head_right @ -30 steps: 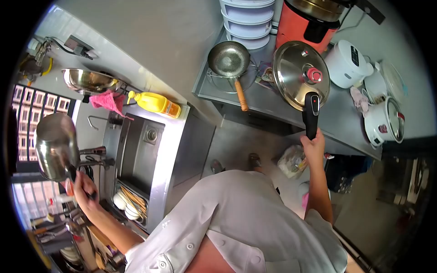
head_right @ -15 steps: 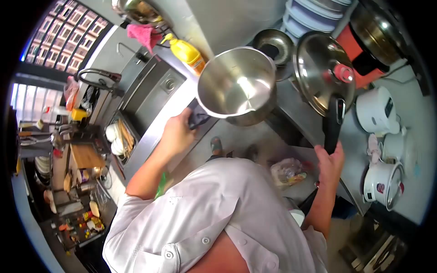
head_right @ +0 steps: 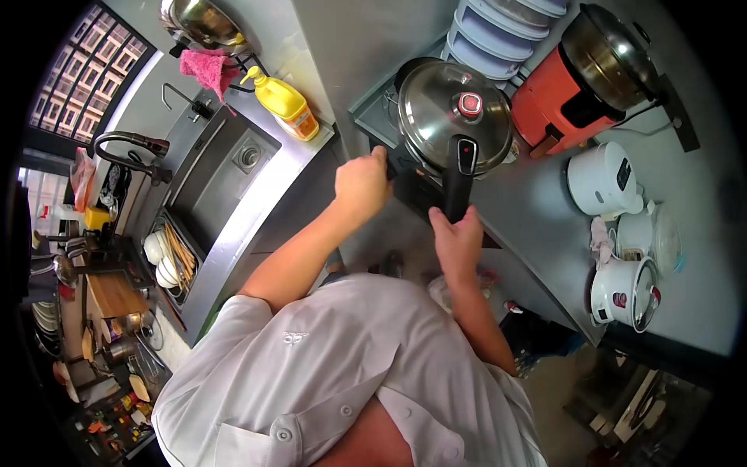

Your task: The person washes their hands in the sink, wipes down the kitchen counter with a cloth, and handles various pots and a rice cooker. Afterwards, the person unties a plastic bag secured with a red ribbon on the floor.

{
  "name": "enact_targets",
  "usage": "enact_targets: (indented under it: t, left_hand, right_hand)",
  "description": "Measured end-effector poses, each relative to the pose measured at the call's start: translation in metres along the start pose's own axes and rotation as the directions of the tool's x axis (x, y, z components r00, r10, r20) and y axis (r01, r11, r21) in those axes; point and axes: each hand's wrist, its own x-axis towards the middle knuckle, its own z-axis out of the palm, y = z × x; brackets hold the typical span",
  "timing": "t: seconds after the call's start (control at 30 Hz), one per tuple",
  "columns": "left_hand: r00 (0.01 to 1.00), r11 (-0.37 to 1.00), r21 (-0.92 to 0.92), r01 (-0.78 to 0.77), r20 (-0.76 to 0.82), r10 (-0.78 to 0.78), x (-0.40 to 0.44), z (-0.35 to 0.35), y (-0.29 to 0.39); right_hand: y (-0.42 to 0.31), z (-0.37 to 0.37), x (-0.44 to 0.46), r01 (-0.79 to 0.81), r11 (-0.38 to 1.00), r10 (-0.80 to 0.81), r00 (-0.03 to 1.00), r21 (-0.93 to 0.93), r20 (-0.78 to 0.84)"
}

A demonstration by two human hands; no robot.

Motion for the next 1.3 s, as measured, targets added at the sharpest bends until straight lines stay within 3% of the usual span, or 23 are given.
enact_targets:
  t: [0.1,0.2,0.3,0.4,0.8,1.0,1.1,1.27,1.3]
  left_hand:
    - [1.000,0.997,-0.073,0.011,0.004,-0.011,0.008,0.010,0.002]
    - [0.999,0.994,-0.108,0.019,0.043,-0.014,0.012,0.009,0.002]
    - [0.998,0.990,-0.141,0.019,0.060,-0.011,0.013,0.009,-0.002]
    - [1.000,0.986,-0.168,0.002,0.026,0.003,0.014,0.011,-0.008]
    - [0.997,0.984,-0.161,-0.081,-0.019,0.079,0.028,0.006,-0.022]
    - [0.997,0.984,-0.160,-0.074,-0.041,0.068,0.037,0.005,-0.025]
    - [0.999,0.985,-0.167,-0.045,-0.003,0.045,0.034,0.003,-0.024]
    - [1.000,0.987,-0.157,-0.020,0.001,0.021,0.038,0.007,-0.030]
    - [1.000,0.989,-0.145,-0.002,-0.008,0.000,0.039,0.005,-0.032]
  right_hand:
    - [0.012,0.020,0.004,0.074,0.978,-0.091,0.993,-0.193,-0.078]
    - [0.009,0.028,0.003,0.074,0.985,-0.091,0.990,-0.154,-0.111]
    - [-0.011,0.036,-0.011,-0.098,0.994,0.099,0.994,0.040,-0.040]
    - [-0.009,0.047,-0.013,-0.082,0.988,0.091,0.994,0.131,-0.066]
    - [-0.010,0.066,0.008,-0.105,0.988,0.112,0.992,0.110,-0.060]
    - [-0.019,0.061,0.008,-0.201,0.978,0.199,0.979,0.049,0.037]
    - [-0.027,0.080,0.005,-0.210,0.978,0.209,0.962,-0.010,0.176]
    - [-0.024,0.084,0.010,-0.239,0.971,0.233,0.941,-0.006,0.244]
    - [-0.026,0.084,0.011,-0.262,0.963,0.233,0.929,0.065,0.287]
